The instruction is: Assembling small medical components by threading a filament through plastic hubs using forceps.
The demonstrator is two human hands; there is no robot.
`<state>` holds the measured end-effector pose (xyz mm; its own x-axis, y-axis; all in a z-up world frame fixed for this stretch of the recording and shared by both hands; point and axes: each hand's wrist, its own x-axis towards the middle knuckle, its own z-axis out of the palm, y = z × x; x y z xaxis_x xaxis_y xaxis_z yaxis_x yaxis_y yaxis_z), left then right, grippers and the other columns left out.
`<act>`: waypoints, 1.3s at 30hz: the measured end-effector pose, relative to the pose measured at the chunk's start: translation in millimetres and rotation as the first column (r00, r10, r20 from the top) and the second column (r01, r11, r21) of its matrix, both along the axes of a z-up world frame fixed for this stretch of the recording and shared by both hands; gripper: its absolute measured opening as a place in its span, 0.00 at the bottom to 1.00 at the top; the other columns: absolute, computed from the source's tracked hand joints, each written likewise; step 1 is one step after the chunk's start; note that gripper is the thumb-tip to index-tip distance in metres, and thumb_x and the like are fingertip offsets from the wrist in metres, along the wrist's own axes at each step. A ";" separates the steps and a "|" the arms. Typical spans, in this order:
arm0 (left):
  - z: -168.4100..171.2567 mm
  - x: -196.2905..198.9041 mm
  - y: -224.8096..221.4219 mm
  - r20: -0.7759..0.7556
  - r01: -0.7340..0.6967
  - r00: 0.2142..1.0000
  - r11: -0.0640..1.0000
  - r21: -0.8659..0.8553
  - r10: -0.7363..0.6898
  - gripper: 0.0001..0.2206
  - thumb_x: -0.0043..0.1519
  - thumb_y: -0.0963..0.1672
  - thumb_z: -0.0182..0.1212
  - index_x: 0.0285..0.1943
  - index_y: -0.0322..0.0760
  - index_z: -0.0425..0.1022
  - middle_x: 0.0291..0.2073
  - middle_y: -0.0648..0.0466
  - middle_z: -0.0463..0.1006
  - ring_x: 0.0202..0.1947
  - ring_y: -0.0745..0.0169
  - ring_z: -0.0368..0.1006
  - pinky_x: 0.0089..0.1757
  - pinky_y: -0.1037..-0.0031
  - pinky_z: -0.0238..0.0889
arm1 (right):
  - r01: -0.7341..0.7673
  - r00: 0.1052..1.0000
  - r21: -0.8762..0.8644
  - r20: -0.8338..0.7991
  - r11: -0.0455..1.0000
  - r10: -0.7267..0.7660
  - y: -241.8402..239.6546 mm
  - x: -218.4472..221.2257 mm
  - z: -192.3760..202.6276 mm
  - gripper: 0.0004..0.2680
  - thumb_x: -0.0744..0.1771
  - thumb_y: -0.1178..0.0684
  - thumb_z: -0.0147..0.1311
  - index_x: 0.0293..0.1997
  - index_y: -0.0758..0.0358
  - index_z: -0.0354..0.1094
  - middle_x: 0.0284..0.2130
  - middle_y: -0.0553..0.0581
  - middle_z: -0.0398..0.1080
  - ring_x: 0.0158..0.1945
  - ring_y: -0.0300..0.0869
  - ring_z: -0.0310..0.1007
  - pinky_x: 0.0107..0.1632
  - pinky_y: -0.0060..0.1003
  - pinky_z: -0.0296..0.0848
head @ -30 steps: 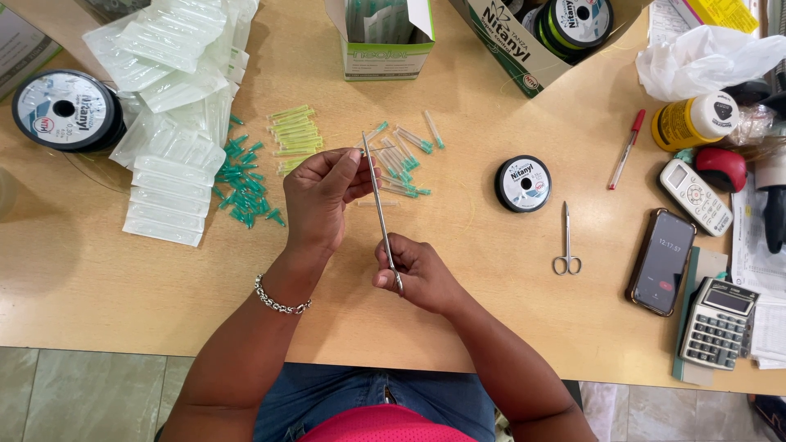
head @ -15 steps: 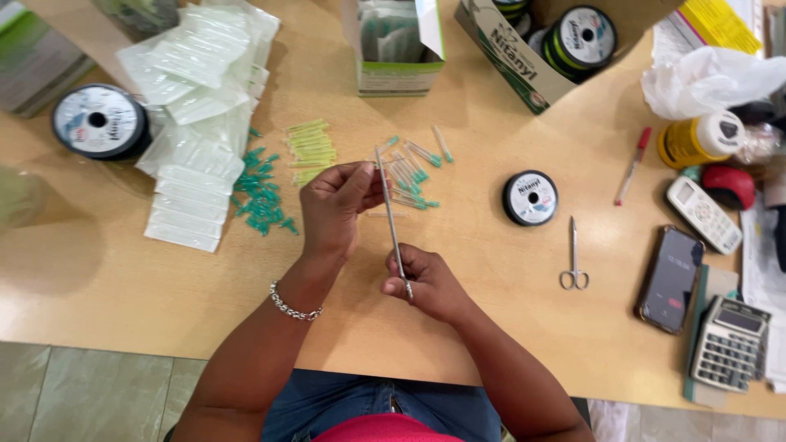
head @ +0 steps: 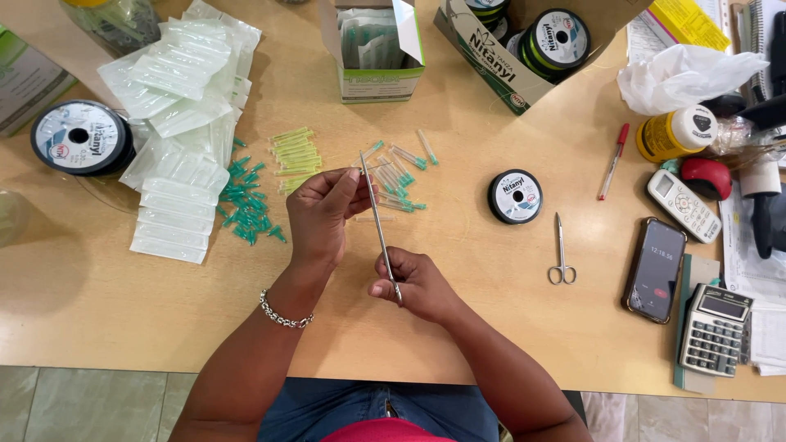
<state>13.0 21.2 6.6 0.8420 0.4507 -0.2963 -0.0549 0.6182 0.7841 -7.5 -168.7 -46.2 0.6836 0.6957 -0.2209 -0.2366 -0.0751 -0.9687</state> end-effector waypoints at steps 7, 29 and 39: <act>6.5 -1.5 1.2 0.032 0.040 0.999 0.997 -0.073 -0.038 0.06 0.62 0.41 0.67 0.42 0.29 0.79 0.35 0.42 0.85 0.35 0.52 0.85 0.40 0.62 0.82 | 0.031 0.999 -0.069 0.029 0.997 -0.029 0.8 -2.5 0.0 0.11 0.63 0.54 0.70 0.32 0.64 0.68 0.10 0.54 0.64 0.16 0.35 0.65 0.25 0.24 0.61; 1.1 -3.4 13.4 0.186 0.200 0.968 0.967 -0.157 -0.170 0.05 0.63 0.41 0.66 0.38 0.31 0.76 0.31 0.41 0.83 0.31 0.54 0.84 0.36 0.68 0.82 | -0.120 0.992 0.229 0.074 0.966 0.105 -1.2 -5.0 -16.8 0.12 0.65 0.50 0.67 0.32 0.66 0.66 0.14 0.51 0.63 0.18 0.34 0.61 0.25 0.27 0.61; 13.0 -8.4 10.8 0.157 0.142 0.976 0.989 0.051 -0.148 0.05 0.65 0.40 0.65 0.39 0.28 0.77 0.32 0.41 0.84 0.34 0.55 0.84 0.40 0.64 0.82 | 0.160 0.837 -0.360 0.543 0.919 0.067 5.3 -1.1 29.8 0.14 0.65 0.41 0.65 0.32 0.58 0.64 0.11 0.52 0.69 0.16 0.45 0.72 0.26 0.34 0.69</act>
